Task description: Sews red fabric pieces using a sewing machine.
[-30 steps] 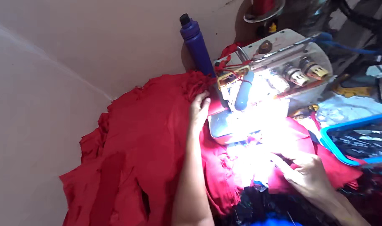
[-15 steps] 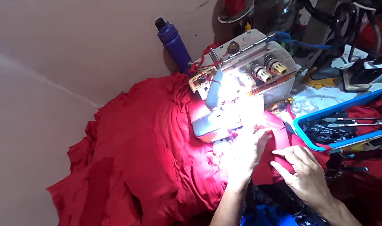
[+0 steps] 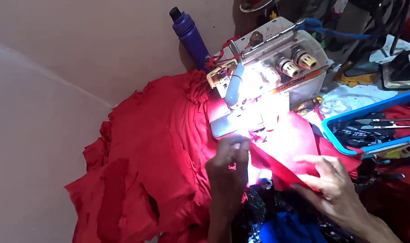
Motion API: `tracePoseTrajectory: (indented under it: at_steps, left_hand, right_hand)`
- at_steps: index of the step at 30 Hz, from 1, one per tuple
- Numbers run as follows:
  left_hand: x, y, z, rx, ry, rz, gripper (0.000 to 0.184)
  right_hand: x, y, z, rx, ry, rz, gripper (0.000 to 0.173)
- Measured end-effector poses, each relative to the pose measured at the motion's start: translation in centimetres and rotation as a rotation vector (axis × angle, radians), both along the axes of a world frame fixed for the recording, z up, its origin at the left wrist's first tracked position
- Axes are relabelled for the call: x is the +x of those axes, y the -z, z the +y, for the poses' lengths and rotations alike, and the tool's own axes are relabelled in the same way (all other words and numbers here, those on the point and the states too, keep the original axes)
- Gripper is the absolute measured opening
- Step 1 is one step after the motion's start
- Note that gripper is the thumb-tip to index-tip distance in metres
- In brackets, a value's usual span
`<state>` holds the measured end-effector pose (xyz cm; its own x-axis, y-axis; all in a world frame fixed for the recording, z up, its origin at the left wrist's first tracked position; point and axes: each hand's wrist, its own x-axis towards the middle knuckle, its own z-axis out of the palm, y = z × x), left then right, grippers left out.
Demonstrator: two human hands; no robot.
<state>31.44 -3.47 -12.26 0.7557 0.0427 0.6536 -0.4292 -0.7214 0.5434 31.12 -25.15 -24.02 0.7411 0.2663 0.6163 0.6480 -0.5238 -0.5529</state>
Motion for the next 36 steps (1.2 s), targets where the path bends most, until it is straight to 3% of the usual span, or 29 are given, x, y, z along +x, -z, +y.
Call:
tracePoseTrajectory:
  at_steps: [2, 5, 9, 11, 14, 17, 21, 26, 36]
  left_hand:
    - [0.0, -0.1, 2.1, -0.161, -0.003, 0.043, 0.015]
    - [1.0, 0.6, 4.8, -0.503, 0.004, 0.111, 0.010]
    - [1.6, 3.4, 7.3, -0.816, -0.115, 0.127, 0.015]
    - [0.9, 5.1, 8.0, -0.818, -0.248, 0.130, 0.018]
    - [-0.6, 7.2, 8.1, -0.652, -0.420, 0.146, 0.026]
    - [-1.6, 8.5, 7.0, -0.463, -0.322, 0.028, 0.008]
    - [-3.2, 7.3, 4.1, -0.492, -0.061, 0.054, 0.022]
    - [-4.6, 6.7, 4.0, -0.715, 0.188, 0.108, 0.024]
    - [-5.7, 6.4, 4.5, -0.767, 0.178, 0.110, 0.021]
  right_hand:
    - [-0.5, -0.2, -0.3, 0.090, -0.169, 0.094, 0.034]
    - [-0.2, -1.1, 0.0, 0.354, -0.252, 0.169, 0.020]
    - [-1.0, -2.4, 2.5, 0.552, -0.329, 0.082, 0.009]
    - [-2.0, -1.9, 4.1, 0.449, -0.382, 0.023, 0.012]
    - [-2.9, 0.2, 6.1, 0.050, -0.471, -0.170, 0.026]
    - [-2.8, 0.4, 7.6, -0.186, -0.557, -0.233, 0.028]
    - [-1.2, -2.3, 9.6, -0.001, -0.578, -0.129, 0.025]
    - [0.4, -4.8, 11.3, 0.393, -0.527, 0.264, 0.019]
    - [0.2, -4.5, 12.3, 0.459, -0.430, 0.380, 0.016]
